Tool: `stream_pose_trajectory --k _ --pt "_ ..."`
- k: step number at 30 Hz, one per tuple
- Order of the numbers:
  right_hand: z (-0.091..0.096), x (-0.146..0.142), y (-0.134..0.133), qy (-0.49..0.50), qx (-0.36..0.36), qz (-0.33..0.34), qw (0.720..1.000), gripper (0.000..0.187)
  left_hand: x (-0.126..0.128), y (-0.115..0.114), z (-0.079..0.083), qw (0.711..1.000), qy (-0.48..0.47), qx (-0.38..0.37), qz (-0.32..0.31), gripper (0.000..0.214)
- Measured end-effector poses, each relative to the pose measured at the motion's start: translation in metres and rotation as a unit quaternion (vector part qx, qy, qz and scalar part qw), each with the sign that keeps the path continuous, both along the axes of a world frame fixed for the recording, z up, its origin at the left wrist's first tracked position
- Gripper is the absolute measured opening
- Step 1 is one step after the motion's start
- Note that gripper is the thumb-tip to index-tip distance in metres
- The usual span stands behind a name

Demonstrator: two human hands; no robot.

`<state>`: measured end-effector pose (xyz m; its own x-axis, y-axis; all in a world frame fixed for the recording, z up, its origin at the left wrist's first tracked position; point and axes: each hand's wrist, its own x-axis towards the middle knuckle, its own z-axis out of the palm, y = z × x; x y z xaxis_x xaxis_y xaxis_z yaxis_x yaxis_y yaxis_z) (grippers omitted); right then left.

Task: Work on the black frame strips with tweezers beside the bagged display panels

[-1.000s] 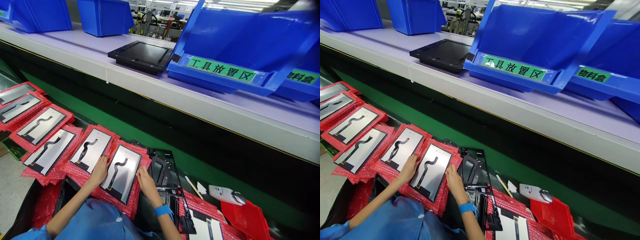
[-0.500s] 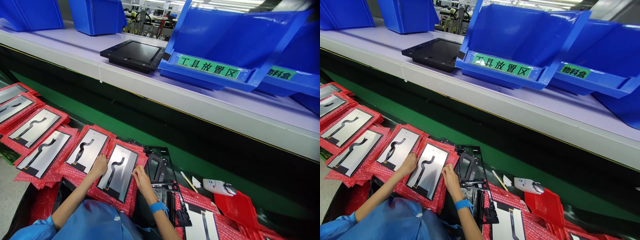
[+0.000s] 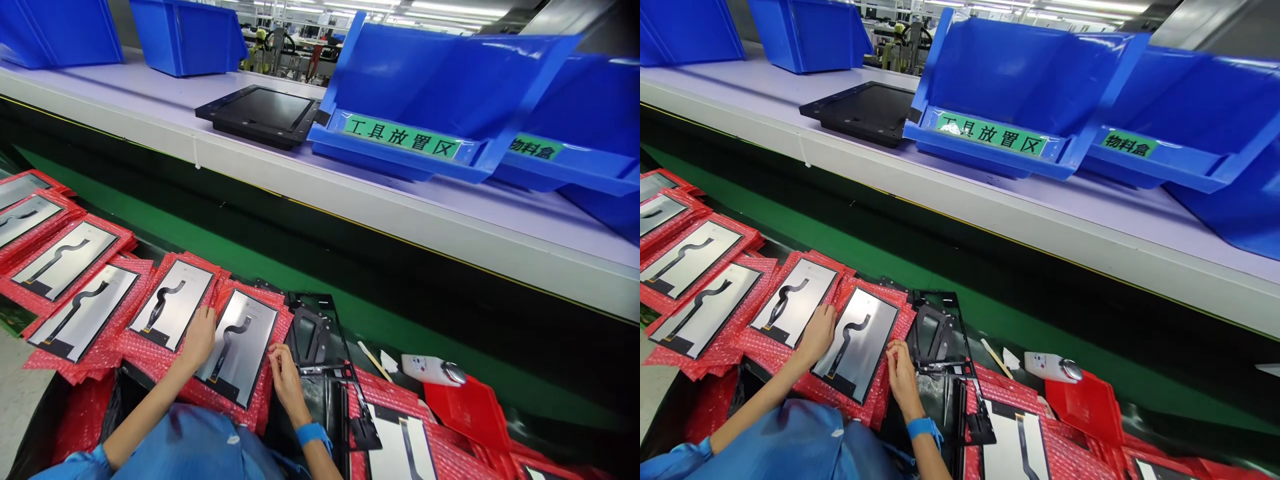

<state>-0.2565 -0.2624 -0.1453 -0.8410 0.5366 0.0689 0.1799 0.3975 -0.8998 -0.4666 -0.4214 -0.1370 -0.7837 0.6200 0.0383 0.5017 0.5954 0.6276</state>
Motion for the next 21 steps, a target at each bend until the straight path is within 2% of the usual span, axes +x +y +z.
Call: stream_pose_trajectory --k 5,9,13,16,19,21 --pt "-0.002 0.002 -0.004 0.004 -0.029 -0.029 0.999 0.019 0.004 0.004 0.009 0.994 -0.079 0.07 0.001 0.017" --pt "-0.001 0.004 -0.005 0.003 -0.052 -0.043 0.998 0.02 0.006 0.005 0.018 0.977 -0.17 0.13 0.013 0.014" --pt "0.008 0.01 0.003 0.002 -0.067 -0.041 0.997 0.02 0.001 0.0 0.035 0.948 -0.267 0.174 0.026 0.038" --pt "0.019 0.015 0.015 -0.003 -0.071 -0.032 0.997 0.022 -0.019 -0.02 0.055 0.921 -0.335 0.194 0.038 0.048" --pt "0.027 0.013 0.024 -0.021 -0.073 0.009 0.997 0.022 -0.057 -0.052 0.077 0.904 -0.367 0.209 0.064 0.055" --pt "0.029 0.007 0.026 -0.037 -0.066 0.042 0.996 0.021 -0.087 -0.074 0.088 0.902 -0.36 0.219 0.092 0.062"
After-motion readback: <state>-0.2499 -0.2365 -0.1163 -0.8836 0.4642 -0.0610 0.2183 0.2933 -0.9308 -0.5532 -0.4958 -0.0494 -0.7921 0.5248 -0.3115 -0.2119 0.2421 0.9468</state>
